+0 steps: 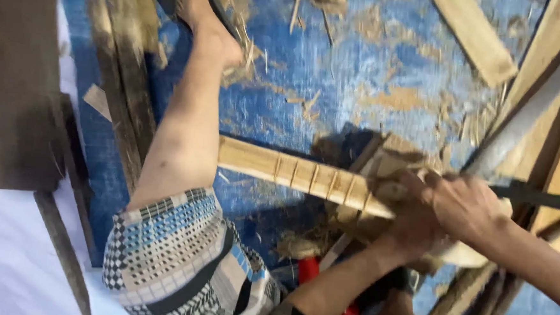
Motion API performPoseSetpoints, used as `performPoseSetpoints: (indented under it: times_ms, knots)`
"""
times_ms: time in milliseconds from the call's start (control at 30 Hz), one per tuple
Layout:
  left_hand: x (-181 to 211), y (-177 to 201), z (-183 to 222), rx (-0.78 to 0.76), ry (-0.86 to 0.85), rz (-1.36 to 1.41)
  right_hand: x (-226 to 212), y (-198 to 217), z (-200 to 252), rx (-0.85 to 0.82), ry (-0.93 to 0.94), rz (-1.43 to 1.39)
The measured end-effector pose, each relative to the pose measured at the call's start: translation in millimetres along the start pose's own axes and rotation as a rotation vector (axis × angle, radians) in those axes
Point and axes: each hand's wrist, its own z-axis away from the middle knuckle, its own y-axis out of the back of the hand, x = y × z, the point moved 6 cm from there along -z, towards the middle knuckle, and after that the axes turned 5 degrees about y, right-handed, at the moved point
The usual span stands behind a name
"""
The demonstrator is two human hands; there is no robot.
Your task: The person uses a saw to cut wood pieces and assembles the body of a string instrument while working on a floor-based workspace.
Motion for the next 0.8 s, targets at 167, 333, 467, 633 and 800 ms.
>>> performPoseSetpoints:
  times_ms: [167, 333, 467, 633, 800]
  knots:
    - [-4, 8, -20, 0.002, -0.083, 0.105, 5, -31, -24, -0.027, -0.149, -0.209]
    - [-2, -5, 3, -0.014, -0.067, 0.121, 10, 2, 24, -0.083, -0.037, 0.159]
    - [-16, -24, -5, 0.12, -0.256, 0.052, 11, 5, 2, 0.14, 0.009, 0.155]
    - [2, -16, -15, 0.207, -0.401, -0.079, -8, 0, -13, 0.178, 0.009, -0.03]
    - [7, -8, 4, 0.292, -0.516, -0.215, 22, 6, 7, -0.021, -0.02, 0.041]
